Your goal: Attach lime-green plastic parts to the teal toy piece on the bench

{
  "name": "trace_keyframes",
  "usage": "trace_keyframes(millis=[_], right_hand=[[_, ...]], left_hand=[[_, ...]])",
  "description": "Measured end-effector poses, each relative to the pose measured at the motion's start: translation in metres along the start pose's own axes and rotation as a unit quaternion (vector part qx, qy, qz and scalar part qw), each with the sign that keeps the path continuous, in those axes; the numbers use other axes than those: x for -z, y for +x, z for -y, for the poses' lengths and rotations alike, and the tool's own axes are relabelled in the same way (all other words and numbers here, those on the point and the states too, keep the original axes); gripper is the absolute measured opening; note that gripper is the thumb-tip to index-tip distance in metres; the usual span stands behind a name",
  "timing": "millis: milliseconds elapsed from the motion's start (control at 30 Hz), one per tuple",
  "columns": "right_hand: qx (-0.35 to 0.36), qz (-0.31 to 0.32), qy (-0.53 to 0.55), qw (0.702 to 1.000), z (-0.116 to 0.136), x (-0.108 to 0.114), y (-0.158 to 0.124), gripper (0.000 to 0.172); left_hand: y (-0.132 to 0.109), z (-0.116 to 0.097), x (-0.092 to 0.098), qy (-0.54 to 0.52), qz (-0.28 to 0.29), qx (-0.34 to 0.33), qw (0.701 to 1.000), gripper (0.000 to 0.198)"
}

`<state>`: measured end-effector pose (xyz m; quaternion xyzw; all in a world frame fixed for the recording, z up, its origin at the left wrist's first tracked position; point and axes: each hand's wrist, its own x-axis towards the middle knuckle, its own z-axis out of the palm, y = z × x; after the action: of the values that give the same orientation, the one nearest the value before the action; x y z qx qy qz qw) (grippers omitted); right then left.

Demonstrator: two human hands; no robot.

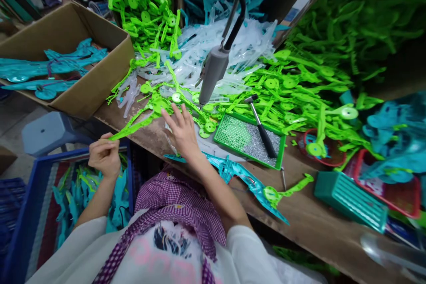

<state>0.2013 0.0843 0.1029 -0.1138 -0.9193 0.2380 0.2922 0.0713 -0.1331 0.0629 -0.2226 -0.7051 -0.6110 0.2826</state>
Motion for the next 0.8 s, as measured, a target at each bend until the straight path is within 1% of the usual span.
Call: trace_keyframes(millis=[67,133,200,267,300,333,400,433,467,533,567,600,667,700,733,800], right_hand=[[0.016,0.022,-0.012,1.000,-0.013,0.002,-0.007,0.033],[0.020,0.033,-0.022,0.999,-0.028,0.004,-0.026,0.025],[0.002,0.024,-0.028,0.999,-0.040,0.004,-0.043,0.025],[-0.030,0.003,-0.028,0.999,-0.049,0.000,-0.046,0.026],[-0.050,-0.007,-0.028,0.998,-0.052,-0.003,-0.040,0.027],[-0.069,-0.016,-0.029,0.997,-0.055,-0.007,-0.029,0.027],[-0.105,-0.032,-0.032,0.993,-0.062,-0.014,0.003,0.029],[-0.122,-0.040,-0.037,0.991,-0.067,-0.017,0.021,0.029],[-0.138,-0.047,-0.043,0.988,-0.073,-0.018,0.038,0.030],[-0.173,-0.057,-0.068,0.981,-0.086,-0.019,0.065,0.032],[-0.190,-0.059,-0.084,0.976,-0.093,-0.018,0.074,0.033],[-0.206,-0.058,-0.102,0.972,-0.099,-0.016,0.079,0.036],[-0.220,-0.045,-0.134,0.965,-0.106,-0.015,0.080,0.047],[-0.217,-0.035,-0.148,0.964,-0.106,-0.014,0.077,0.053],[-0.208,-0.027,-0.159,0.965,-0.104,-0.015,0.072,0.056],[-0.173,-0.018,-0.169,0.970,-0.094,-0.016,0.063,0.056]], left_hand=[[-0.013,-0.011,0.007,-0.037,0.030,0.038,0.998,0.024],[-0.022,-0.018,0.007,-0.075,0.065,0.080,0.992,0.021],[-0.024,-0.022,-0.004,-0.107,0.095,0.114,0.983,0.018],[-0.015,-0.023,-0.029,-0.124,0.107,0.136,0.977,0.015],[-0.007,-0.023,-0.045,-0.121,0.102,0.147,0.976,0.017],[0.003,-0.021,-0.061,-0.115,0.089,0.146,0.978,0.026],[0.025,-0.014,-0.092,-0.108,0.047,0.139,0.983,0.046],[0.037,-0.008,-0.104,-0.111,0.038,0.145,0.982,0.048],[0.049,-0.001,-0.114,-0.112,0.034,0.156,0.981,0.045],[0.076,0.019,-0.124,-0.088,0.062,0.168,0.980,0.033],[0.090,0.030,-0.127,-0.062,0.081,0.165,0.981,0.028],[0.104,0.042,-0.130,-0.032,0.102,0.158,0.982,0.024],[0.134,0.062,-0.139,0.024,0.137,0.142,0.980,0.020],[0.148,0.070,-0.148,0.047,0.157,0.130,0.978,0.020],[0.160,0.076,-0.160,0.066,0.189,0.117,0.973,0.021],[0.179,0.081,-0.194,0.089,0.267,0.080,0.956,0.023]])
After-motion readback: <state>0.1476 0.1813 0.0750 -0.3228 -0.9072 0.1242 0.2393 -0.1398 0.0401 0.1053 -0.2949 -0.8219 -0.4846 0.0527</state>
